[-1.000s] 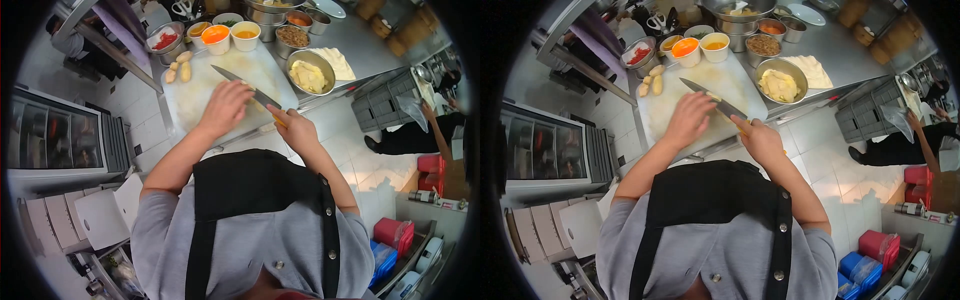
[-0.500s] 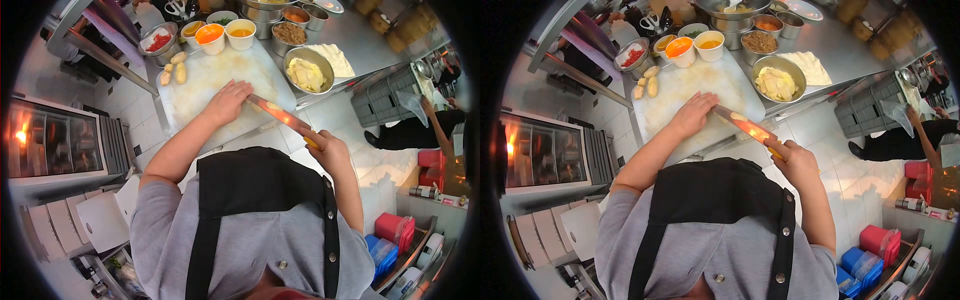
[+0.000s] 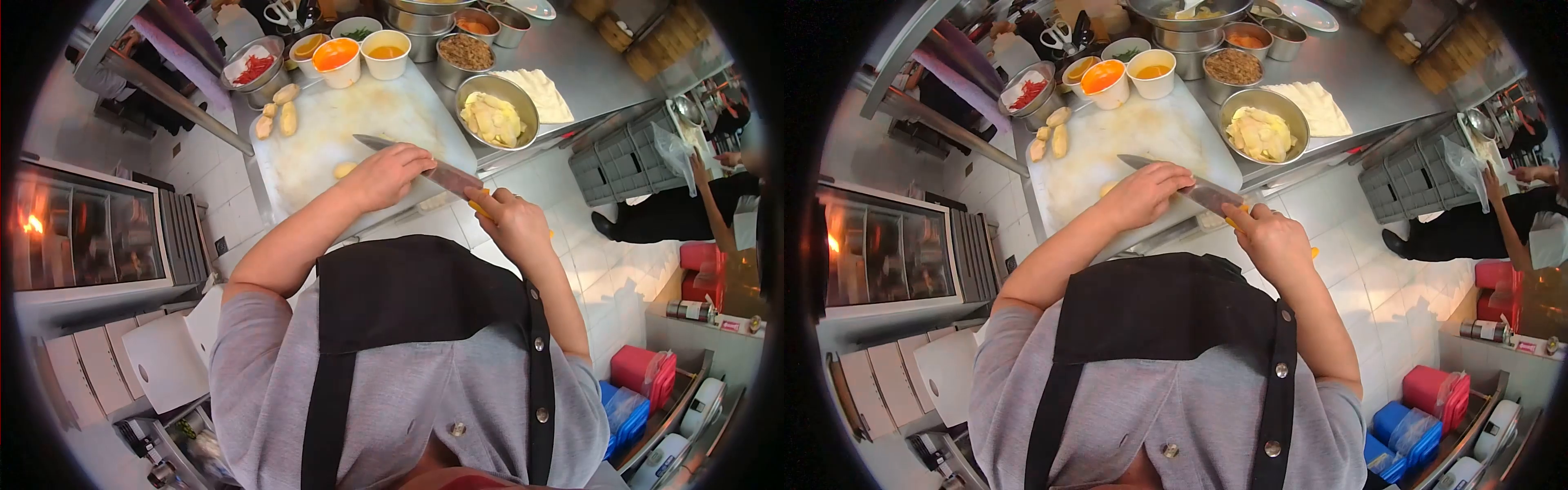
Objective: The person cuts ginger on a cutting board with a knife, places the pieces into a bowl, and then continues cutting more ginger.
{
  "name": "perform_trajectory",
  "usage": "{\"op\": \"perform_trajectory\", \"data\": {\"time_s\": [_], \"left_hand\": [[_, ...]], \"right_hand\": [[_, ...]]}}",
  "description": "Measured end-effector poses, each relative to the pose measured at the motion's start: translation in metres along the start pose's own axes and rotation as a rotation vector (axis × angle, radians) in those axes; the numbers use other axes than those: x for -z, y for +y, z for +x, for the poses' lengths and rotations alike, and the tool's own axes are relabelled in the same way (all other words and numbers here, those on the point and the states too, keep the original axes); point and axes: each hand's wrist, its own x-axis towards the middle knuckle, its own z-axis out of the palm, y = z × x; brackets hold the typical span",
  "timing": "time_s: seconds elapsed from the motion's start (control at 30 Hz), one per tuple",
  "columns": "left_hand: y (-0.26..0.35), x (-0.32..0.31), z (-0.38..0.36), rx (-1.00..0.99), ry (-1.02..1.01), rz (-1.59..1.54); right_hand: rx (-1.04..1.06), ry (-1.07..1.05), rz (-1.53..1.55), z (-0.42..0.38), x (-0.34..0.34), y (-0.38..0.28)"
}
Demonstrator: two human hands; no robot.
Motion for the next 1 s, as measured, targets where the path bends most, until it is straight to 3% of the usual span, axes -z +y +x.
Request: {"op": "perform_trajectory", "data": {"time_s": [0.17, 0.37, 0.47, 0.57, 0.67, 0.77, 0.87, 1.0], "left_hand": [[-0.003, 0.008, -0.005, 0.071, -0.084, -0.086], [-0.006, 0.01, -0.016, 0.025, 0.073, 0.005], [-0.029, -0.004, -0.028, 0.248, 0.385, -0.065], [-0.038, -0.014, -0.02, 0.755, 0.587, -0.325], [-0.051, -0.034, -0.02, 0.842, 0.648, -0.349], [-0.047, -0.048, -0.018, 0.803, 0.652, -0.217], [-0.046, -0.061, -0.013, 0.685, 0.7, -0.221], [-0.045, -0.076, -0.005, 0.674, 0.66, -0.108]], "right_hand": [[0.044, -0.022, -0.036, 0.001, -0.001, -0.002], [-0.031, -0.051, 0.012, 0.001, -0.002, -0.007], [-0.034, 0.075, 0.189, -0.004, -0.029, 0.009], [-0.571, -0.274, 0.88, 0.001, -0.023, 0.006], [-0.676, -0.314, 1.17, -0.004, -0.039, 0.01], [-0.723, -0.278, 1.402, -0.01, -0.056, 0.008], [-0.758, -0.272, 1.449, -0.008, -0.058, -0.003], [-0.753, -0.266, 1.477, -0.002, -0.074, -0.019]]}}
